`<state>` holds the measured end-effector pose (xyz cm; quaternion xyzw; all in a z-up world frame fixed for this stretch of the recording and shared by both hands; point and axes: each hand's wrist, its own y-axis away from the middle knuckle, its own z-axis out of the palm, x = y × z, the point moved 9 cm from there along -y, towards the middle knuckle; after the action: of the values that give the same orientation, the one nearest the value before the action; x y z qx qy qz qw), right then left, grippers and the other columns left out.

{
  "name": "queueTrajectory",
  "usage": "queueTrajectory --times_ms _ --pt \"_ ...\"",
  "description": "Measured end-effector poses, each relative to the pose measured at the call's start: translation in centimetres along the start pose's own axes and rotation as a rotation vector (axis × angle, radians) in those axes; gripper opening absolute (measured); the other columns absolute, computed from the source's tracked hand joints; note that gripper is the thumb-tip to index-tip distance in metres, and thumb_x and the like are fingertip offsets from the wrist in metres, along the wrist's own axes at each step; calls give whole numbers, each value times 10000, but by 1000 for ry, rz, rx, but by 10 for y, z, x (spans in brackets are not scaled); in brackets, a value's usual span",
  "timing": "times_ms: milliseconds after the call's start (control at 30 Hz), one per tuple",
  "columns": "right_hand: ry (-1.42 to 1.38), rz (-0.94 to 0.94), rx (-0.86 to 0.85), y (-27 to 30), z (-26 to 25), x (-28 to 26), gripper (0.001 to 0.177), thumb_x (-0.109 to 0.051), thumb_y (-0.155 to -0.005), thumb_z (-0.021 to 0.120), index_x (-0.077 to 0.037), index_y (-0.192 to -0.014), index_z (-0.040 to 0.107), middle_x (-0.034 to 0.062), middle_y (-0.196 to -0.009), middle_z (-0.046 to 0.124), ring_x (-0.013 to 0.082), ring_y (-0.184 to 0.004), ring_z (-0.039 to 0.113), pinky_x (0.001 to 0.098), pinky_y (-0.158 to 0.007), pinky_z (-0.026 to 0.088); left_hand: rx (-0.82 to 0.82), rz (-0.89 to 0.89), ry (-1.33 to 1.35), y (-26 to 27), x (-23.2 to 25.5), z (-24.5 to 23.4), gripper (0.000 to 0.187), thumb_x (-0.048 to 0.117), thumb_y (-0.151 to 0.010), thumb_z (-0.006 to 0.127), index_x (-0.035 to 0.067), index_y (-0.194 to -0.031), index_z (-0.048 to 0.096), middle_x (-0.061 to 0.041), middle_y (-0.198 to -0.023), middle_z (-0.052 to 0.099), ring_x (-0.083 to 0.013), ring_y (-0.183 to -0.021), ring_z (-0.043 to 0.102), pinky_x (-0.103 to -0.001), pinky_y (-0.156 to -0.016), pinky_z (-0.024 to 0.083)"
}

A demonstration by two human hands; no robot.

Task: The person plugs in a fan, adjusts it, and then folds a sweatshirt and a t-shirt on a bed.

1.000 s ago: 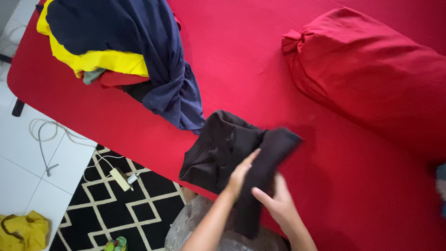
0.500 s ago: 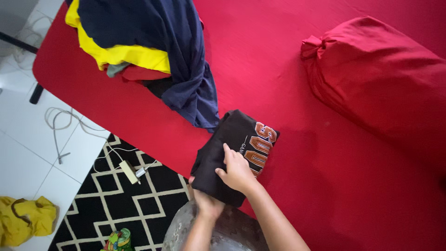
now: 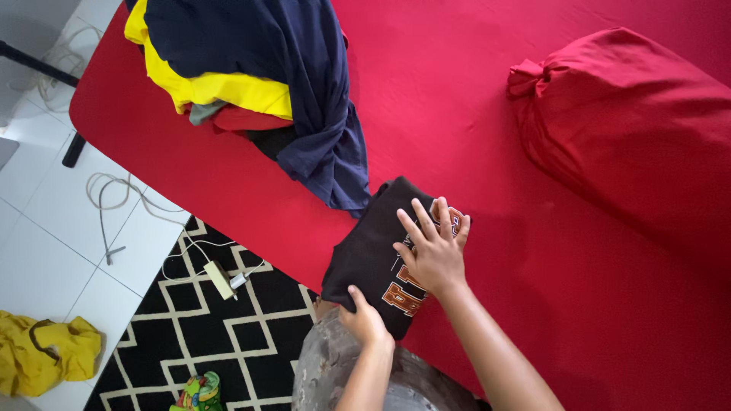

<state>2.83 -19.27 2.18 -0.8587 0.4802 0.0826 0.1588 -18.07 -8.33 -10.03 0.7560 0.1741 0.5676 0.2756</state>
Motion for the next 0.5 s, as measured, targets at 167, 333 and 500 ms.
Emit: queueTrajectory --times_ms 167,333,500 --pt "26 63 -354 -12 58 23 626 -609 -887 597 -336 -1448 539 12 -1559 452 362 -1491 280 757 -1121 97 62 -179 -77 -9 -25 0 673 482 -904 701 -35 -1321 592 -143 -1299 692 -258 -1110 690 -397 -947 549" --pt "-62 82 -289 -13 52 29 611 -562 -894 625 -320 -1449 545 16 -1562 461 367 -1494 292 743 -1137 123 -272 -504 256 -1 -31 21 631 436 -887 694 36 -1363 584 -129 -1324 679 -277 -1135 689 -445 -972 559" --pt "-244 420 -68 42 5 62 597 -438 -896 676 -240 -1447 559 50 -1571 469 307 -1485 353 733 -1148 139 -507 -347 206 7 -10 27 604 290 -858 721 69 -1399 566 -69 -1375 647 -240 -1231 624 -422 -1034 507"
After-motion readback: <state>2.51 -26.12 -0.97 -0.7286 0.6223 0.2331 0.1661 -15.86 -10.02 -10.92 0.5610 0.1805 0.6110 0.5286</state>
